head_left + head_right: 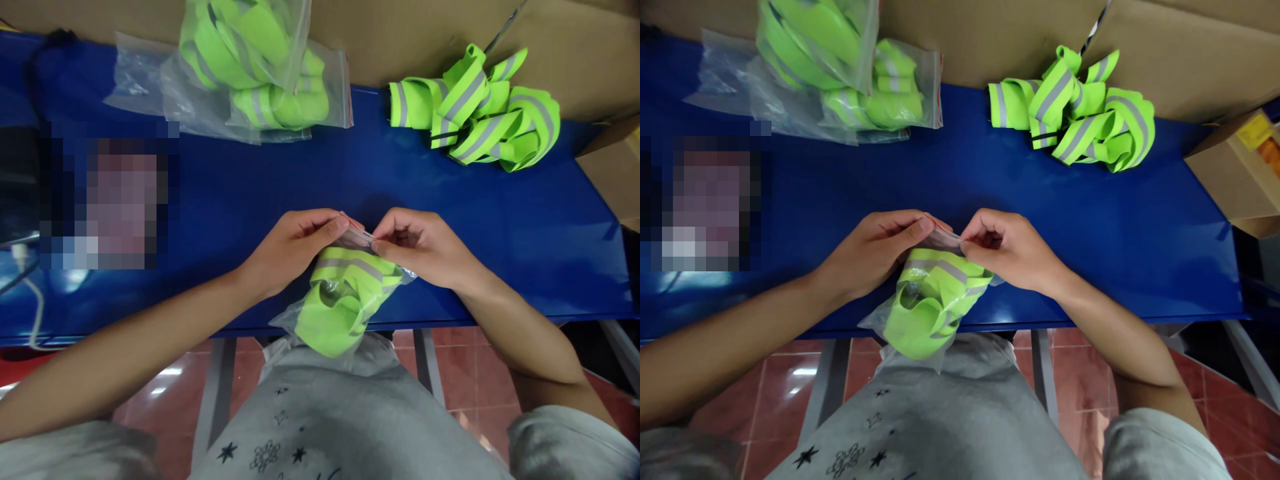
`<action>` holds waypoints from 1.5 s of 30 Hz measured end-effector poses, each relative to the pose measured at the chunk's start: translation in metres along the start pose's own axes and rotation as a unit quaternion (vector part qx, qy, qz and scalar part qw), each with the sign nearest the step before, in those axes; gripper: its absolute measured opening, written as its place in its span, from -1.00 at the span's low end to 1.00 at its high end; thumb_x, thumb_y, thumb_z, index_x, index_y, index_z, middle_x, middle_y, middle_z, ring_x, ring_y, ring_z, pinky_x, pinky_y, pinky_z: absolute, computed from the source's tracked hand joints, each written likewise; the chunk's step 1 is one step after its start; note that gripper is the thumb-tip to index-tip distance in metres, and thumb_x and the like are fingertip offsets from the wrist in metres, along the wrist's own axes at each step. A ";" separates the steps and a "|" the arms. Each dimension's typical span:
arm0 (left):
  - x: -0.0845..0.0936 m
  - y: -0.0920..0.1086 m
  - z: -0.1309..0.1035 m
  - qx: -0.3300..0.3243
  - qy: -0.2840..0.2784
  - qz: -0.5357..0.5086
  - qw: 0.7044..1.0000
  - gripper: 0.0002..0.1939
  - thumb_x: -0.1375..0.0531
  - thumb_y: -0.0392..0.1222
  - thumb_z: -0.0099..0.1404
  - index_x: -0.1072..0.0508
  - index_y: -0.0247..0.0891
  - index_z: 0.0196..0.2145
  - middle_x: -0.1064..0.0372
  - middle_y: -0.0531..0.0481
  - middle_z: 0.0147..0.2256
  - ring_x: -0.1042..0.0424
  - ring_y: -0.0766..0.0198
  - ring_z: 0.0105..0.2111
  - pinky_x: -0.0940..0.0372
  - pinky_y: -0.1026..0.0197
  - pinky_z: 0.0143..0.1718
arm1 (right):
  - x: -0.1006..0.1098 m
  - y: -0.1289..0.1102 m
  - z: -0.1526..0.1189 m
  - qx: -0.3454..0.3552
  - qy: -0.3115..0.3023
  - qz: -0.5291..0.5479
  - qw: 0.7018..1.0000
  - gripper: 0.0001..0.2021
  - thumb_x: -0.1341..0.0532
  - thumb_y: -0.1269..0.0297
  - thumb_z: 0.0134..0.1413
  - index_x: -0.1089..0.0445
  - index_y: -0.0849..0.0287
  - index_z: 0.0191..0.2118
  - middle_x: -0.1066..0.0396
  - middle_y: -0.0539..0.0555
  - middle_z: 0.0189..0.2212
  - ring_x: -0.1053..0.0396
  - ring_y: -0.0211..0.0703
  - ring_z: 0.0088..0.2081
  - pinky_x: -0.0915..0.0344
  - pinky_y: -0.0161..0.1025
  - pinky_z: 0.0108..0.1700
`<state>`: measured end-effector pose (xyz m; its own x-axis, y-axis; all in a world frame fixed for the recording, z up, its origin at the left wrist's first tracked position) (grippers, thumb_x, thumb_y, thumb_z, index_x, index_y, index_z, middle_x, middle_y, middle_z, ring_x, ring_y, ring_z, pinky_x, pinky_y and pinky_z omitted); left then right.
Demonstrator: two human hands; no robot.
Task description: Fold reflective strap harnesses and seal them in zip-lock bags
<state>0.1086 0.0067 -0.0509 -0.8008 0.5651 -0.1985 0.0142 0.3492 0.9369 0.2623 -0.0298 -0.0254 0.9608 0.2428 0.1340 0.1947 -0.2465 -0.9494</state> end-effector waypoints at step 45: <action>-0.013 0.046 -0.019 -0.236 -0.003 0.295 0.926 -0.74 -0.17 -0.09 0.53 -0.59 -0.25 -0.23 -0.59 0.02 -0.32 -0.52 0.33 -0.35 -0.29 0.29 -0.29 | -0.017 -0.018 -0.006 0.155 0.020 -0.161 0.974 -0.76 -0.26 0.07 0.39 -0.49 0.14 -0.19 -0.46 -0.02 -0.40 -0.30 -0.32 -0.42 -0.20 -0.34 -0.39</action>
Point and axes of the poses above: each hand's wrist, its own z-axis towards the middle knuckle, its own x-axis out of the back of the hand, y = z × x, the point moved 9 cm from there along z, towards the middle knuckle
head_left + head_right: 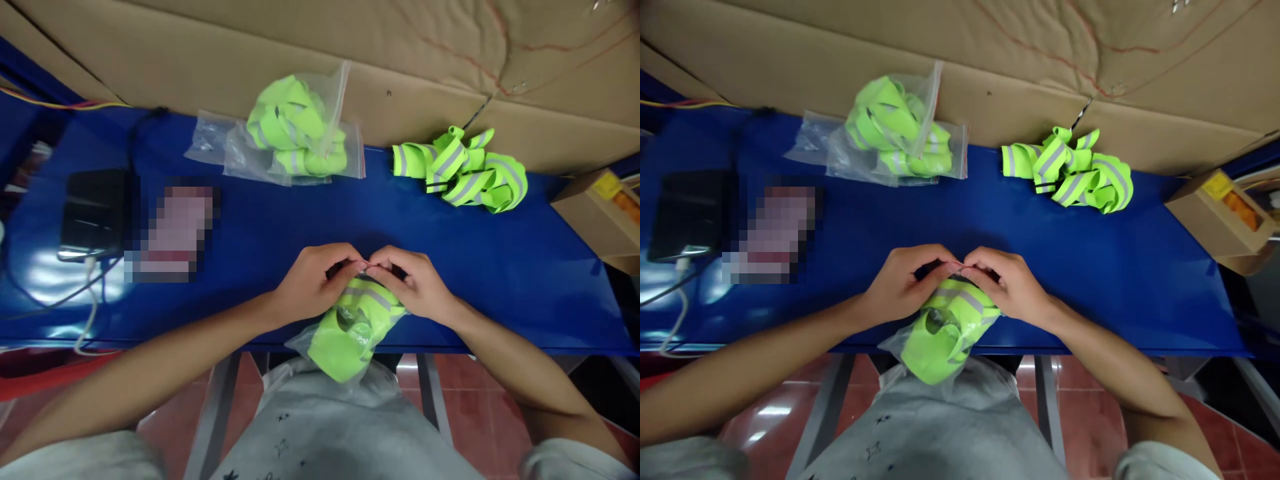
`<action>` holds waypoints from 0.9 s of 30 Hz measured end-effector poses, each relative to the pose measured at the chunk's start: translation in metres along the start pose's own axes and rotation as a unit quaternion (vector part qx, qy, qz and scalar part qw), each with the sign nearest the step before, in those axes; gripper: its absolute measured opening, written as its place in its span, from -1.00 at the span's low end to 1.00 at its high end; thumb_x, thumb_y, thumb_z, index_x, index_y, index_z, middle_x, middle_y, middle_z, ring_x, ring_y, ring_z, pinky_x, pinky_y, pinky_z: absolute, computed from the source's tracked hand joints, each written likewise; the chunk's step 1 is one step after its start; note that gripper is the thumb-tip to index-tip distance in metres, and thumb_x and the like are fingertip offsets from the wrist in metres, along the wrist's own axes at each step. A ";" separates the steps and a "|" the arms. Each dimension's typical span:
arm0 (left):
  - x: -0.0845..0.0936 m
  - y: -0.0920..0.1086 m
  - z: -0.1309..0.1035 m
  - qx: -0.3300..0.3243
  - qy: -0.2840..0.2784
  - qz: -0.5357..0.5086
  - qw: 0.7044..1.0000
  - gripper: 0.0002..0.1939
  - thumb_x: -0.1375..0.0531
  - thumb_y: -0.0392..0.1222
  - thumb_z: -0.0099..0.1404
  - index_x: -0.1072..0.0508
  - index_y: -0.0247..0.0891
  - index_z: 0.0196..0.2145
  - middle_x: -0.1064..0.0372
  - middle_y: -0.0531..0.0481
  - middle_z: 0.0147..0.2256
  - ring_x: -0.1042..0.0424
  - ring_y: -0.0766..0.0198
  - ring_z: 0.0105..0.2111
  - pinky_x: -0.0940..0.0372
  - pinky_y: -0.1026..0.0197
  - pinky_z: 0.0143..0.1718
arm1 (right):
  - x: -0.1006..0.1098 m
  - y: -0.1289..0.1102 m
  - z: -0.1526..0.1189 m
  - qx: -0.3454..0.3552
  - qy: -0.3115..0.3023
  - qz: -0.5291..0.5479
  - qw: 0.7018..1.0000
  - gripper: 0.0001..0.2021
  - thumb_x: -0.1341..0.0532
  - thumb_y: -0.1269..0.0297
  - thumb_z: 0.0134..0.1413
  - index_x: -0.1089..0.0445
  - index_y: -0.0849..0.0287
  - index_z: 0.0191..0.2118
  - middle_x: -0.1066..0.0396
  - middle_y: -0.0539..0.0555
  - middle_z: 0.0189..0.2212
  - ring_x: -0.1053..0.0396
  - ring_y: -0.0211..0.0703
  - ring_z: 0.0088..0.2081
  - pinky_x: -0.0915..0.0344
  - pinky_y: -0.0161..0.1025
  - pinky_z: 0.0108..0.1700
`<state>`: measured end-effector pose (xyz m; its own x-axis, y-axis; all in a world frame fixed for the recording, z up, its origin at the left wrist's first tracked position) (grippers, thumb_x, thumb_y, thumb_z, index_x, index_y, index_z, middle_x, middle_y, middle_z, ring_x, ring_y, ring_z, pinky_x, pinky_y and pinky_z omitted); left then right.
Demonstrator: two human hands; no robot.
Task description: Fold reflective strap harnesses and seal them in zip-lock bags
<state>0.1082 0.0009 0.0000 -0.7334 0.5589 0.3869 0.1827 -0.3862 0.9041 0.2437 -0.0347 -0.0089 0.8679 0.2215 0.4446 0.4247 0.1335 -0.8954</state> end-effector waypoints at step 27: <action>0.069 -0.006 0.012 -0.034 0.137 0.364 0.921 -0.58 -0.02 -0.12 0.55 -0.38 -0.22 0.27 -0.34 -0.29 0.27 -0.30 -0.10 0.32 -0.17 -0.17 0.32 | 0.045 0.073 0.009 -0.158 0.241 0.253 0.924 -0.48 -0.37 -0.27 0.14 -0.28 0.11 -0.24 -0.30 -0.14 -0.55 -0.47 -0.24 -0.55 -0.58 -0.22 -0.43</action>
Point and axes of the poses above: each hand's wrist, its own z-axis towards the middle knuckle, its own x-axis out of the back of the hand, y = z × x, the point moved 9 cm from there along z, towards the middle knuckle
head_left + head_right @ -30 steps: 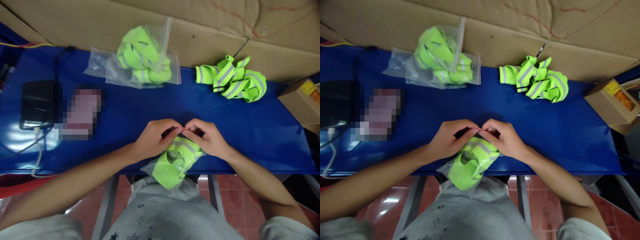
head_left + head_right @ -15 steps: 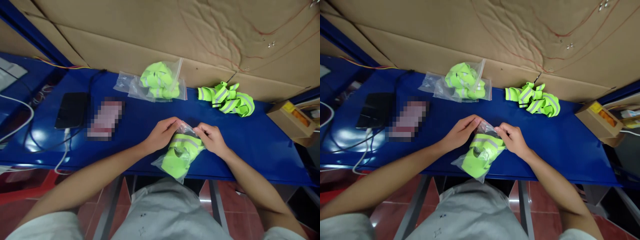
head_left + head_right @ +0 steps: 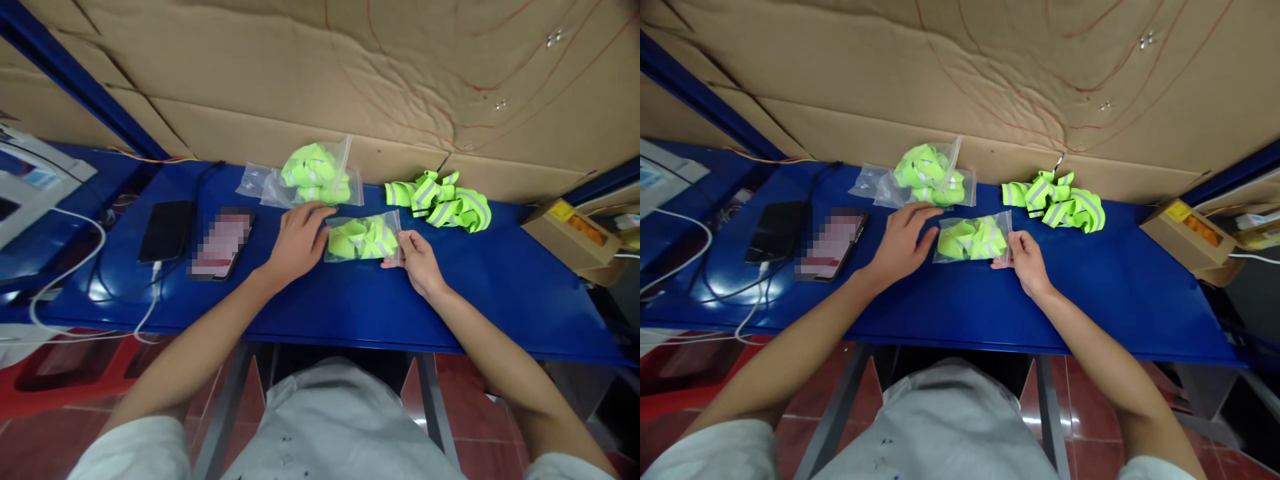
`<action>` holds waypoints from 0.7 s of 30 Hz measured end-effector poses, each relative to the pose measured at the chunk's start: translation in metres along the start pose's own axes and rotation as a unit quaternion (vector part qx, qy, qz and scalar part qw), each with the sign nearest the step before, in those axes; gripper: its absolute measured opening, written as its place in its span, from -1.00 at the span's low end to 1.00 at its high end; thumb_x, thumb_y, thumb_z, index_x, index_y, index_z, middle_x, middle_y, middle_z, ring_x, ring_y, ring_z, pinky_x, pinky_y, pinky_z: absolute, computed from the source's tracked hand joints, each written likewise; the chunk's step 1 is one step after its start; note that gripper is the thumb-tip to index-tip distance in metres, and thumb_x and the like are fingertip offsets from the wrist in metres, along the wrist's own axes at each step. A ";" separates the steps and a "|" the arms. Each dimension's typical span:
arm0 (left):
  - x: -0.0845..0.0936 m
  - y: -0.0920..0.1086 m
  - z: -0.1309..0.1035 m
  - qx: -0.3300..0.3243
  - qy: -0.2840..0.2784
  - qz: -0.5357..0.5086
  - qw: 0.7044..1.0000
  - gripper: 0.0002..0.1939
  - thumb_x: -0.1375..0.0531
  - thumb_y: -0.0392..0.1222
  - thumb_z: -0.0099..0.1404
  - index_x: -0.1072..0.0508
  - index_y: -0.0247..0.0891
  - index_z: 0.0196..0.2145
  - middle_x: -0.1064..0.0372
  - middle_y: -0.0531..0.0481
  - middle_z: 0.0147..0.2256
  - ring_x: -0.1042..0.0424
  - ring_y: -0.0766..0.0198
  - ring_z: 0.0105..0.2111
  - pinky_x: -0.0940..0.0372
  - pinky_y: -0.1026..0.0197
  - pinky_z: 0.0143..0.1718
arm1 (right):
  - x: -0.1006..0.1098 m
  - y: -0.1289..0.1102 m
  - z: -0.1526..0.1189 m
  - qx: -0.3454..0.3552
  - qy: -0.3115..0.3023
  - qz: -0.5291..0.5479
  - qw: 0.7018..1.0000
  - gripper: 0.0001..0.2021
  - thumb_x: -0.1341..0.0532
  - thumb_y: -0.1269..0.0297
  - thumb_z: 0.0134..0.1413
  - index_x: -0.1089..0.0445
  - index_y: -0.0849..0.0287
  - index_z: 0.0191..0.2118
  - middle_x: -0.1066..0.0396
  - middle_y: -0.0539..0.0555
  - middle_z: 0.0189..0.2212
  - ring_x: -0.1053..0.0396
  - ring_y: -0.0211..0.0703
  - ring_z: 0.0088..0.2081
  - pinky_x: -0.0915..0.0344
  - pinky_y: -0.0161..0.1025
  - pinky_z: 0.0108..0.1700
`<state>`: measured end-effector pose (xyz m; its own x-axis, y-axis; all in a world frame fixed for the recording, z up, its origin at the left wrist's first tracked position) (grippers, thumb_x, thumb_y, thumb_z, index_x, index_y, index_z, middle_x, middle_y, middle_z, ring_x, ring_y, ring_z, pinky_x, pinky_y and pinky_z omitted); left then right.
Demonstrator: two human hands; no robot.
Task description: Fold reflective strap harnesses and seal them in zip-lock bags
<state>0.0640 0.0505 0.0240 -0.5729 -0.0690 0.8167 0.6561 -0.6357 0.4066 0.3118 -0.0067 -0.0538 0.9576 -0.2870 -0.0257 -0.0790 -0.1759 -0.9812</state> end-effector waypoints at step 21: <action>0.048 -0.075 0.048 0.054 0.044 0.272 0.960 -0.66 0.00 -0.10 0.56 -0.56 -0.21 -0.08 -0.59 -0.23 -0.07 -0.50 -0.12 0.01 -0.29 -0.14 0.03 | -0.005 0.019 0.004 -0.039 -0.025 0.052 0.998 -0.62 -0.34 -0.12 0.23 -0.27 0.06 -0.20 -0.59 0.04 -0.25 -0.66 -0.08 -0.20 -0.62 0.05 0.09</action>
<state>0.0107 0.1313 0.0528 -0.1680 -0.4351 0.8846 0.9141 -0.4047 -0.0255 0.3066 -0.0052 -0.0725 0.9558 -0.2595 -0.1381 -0.1978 -0.2202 -0.9552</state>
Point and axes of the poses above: each hand's wrist, its own z-axis towards the middle knuckle, its own x-axis out of the back of the hand, y = z × x, the point moved 9 cm from there along z, towards the middle knuckle
